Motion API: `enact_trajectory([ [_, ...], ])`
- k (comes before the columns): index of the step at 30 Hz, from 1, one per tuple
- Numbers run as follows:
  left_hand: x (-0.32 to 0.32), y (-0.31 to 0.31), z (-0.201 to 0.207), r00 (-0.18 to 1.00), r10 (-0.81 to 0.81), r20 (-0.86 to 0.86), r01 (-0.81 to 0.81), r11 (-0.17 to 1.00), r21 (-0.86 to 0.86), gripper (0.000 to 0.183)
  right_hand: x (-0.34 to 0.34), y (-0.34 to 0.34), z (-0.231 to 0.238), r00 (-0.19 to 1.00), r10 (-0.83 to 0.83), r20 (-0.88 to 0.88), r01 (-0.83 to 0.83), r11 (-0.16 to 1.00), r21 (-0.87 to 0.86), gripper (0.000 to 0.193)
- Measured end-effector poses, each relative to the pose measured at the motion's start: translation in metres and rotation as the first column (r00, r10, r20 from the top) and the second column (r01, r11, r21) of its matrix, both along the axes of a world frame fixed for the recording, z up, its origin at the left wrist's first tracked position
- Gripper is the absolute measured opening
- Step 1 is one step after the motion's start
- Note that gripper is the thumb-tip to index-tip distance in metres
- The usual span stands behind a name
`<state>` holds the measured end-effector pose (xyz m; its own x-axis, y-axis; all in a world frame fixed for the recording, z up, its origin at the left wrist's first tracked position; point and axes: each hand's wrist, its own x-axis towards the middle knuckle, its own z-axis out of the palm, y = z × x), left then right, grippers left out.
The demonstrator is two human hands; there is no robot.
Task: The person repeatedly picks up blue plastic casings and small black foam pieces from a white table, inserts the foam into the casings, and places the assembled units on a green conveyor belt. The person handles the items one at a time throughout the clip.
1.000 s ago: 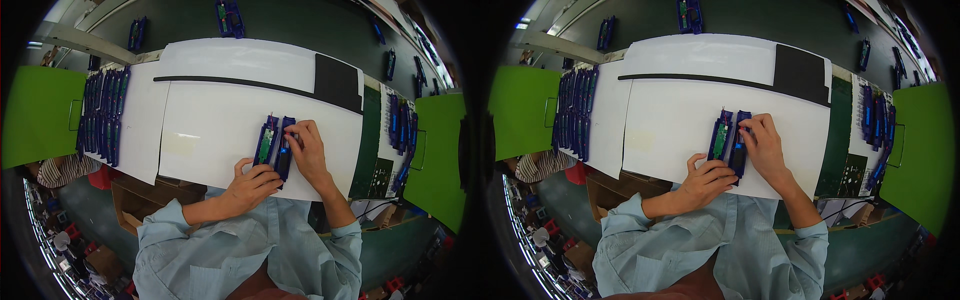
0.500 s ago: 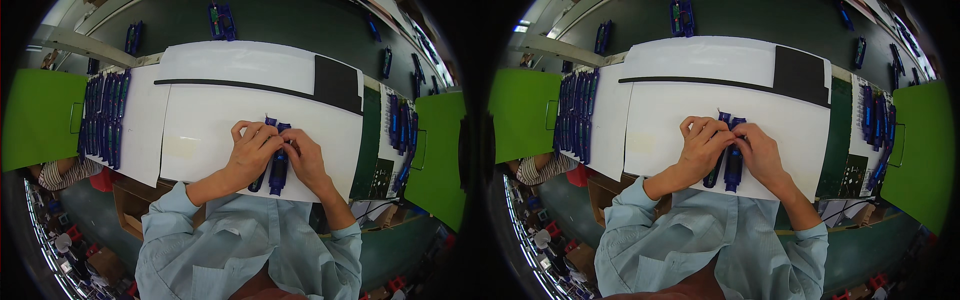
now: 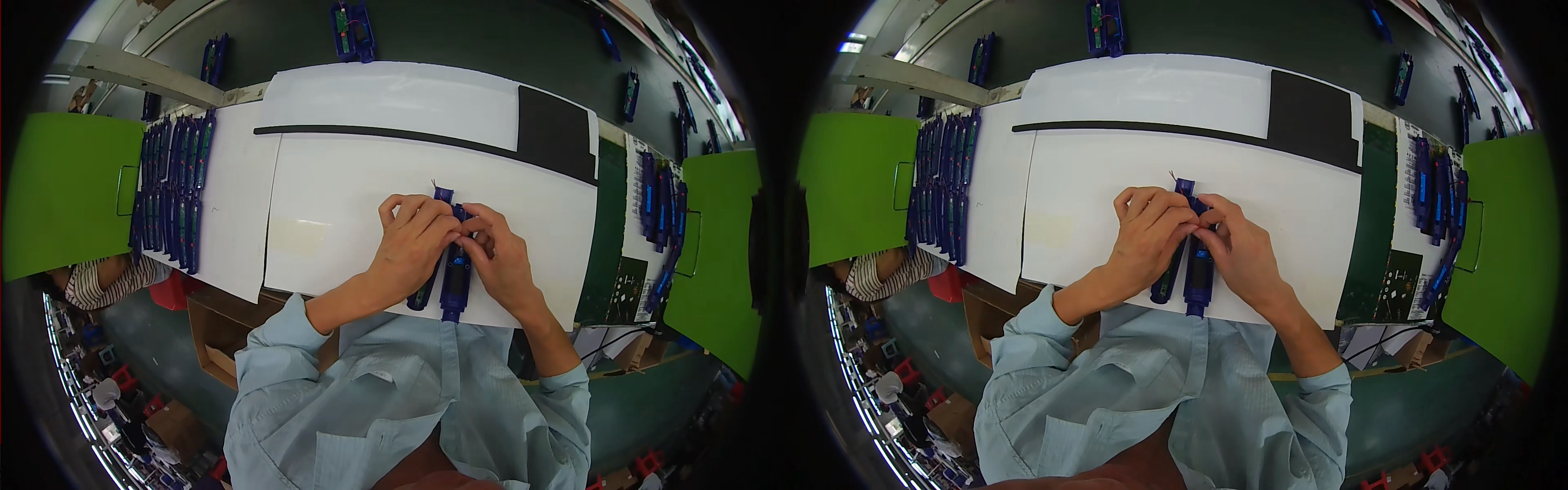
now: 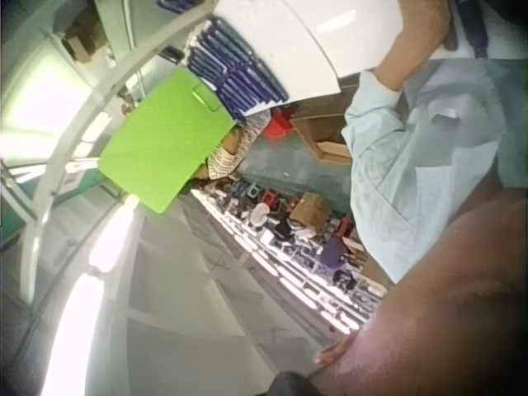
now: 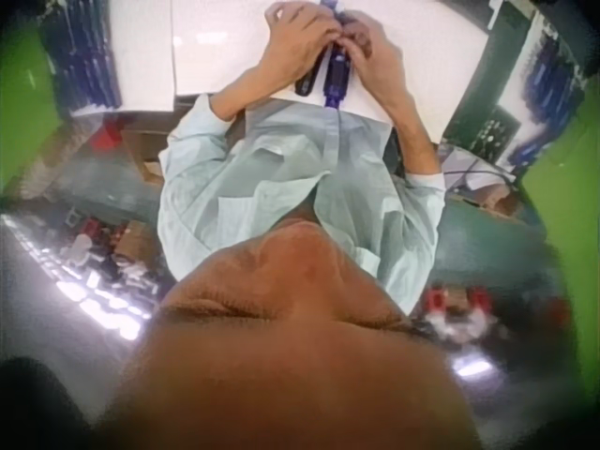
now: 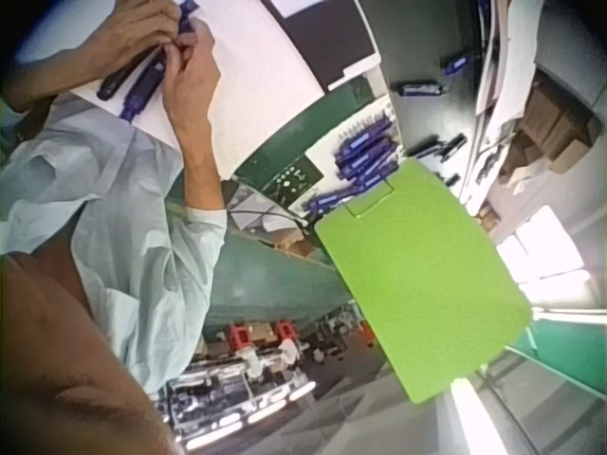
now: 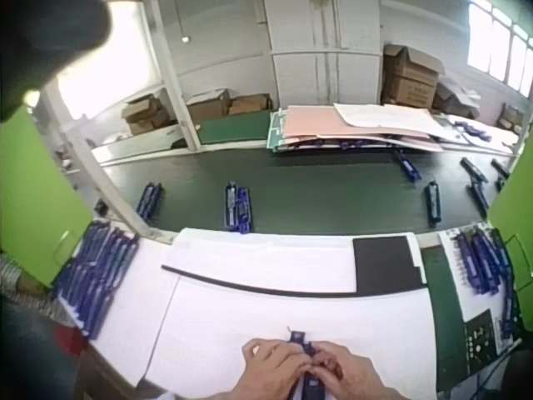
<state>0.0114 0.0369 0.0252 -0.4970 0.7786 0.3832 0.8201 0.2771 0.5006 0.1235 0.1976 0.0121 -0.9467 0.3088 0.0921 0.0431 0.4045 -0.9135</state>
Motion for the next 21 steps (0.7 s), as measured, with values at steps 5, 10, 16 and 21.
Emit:
enact_trajectory([
  [5,0.006,-0.006,-0.003,0.996,0.042,0.079,-0.045,0.998,0.035,0.016,0.001,-0.001,0.007,1.000,0.000,-0.026,0.001,0.999,0.039,0.027],
  [10,0.019,-0.007,-0.007,0.972,0.122,0.199,-0.136,0.989,0.061,0.015,0.008,-0.010,-0.007,0.997,-0.082,-0.013,0.081,0.992,-0.096,0.014],
  [16,0.036,-0.014,-0.012,0.932,0.201,0.303,-0.224,0.974,0.041,0.015,0.014,-0.020,-0.018,0.993,-0.115,-0.002,0.101,0.883,-0.459,0.008],
  [21,0.043,-0.025,-0.007,0.937,0.204,0.284,-0.232,0.970,0.068,0.021,0.014,-0.018,-0.004,0.998,-0.059,0.001,0.054,0.916,-0.398,0.009],
])
